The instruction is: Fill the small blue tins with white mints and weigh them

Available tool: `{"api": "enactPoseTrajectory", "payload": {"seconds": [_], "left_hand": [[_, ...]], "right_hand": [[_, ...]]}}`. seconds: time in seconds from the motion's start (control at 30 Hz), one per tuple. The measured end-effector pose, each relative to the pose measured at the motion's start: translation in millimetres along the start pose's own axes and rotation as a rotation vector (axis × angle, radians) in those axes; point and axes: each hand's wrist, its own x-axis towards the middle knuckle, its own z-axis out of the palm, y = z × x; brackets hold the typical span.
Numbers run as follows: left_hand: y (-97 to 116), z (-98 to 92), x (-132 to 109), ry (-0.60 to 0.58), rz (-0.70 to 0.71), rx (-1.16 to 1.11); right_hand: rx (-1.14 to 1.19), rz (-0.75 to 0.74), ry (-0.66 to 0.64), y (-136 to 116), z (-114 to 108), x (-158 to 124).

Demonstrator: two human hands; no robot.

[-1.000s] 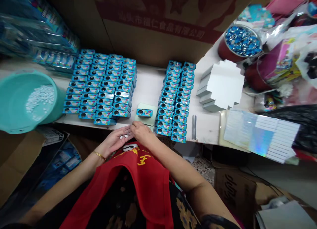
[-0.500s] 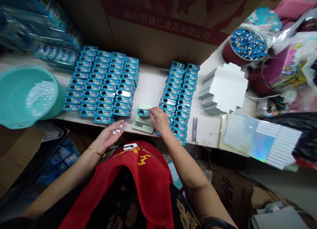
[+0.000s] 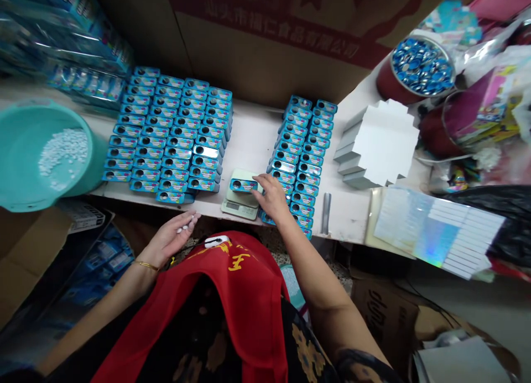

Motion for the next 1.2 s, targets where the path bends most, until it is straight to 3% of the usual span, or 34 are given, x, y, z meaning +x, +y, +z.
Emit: {"api": "enactPoseTrajectory", "payload": {"seconds": [0.5,0.63,0.73,0.87,0.97,1.03,1.1,1.2], "left_hand": [[0.9,-7.6,-4.8,-0.057,0.032,0.122],[1.5,-12.8,-5.6,-0.058,0.042,0.119],[2.6,-18.6,-4.5,-0.043,0.047,0.106],[3.5,-25.1,-0.7,-0.017,0.072,0.123],[3.9,-28.8,3.7,0.002,0.093,0.144],[5.1,-31.2,7.5,0.027,0.092,0.167],[7.4,-33.6,11.2,0.066,0.085,0.184],[12.0,-36.6,14.1,0.126,0.074,0.186]], "right_hand": [[-0.163,-0.008,-0.174,-4.2,14.9,7.6],[-0.23,-0.034,-0.237,-22.7,18.1,1.3],[-0.19,-0.119,-0.283,-51.5,35.9,-3.6],[-0.168,-0.14,-0.274,-92.4,81.8,1.7],[-0.211,-0.18,-0.239,-105.5,107.2,9.8],[-0.234,-0.237,-0.212,-97.8,109.7,17.5],[-0.241,-0.269,-0.162,-74.8,97.9,33.7],[-0.24,-0.137,0.044,-17.8,52.5,83.8]]}}
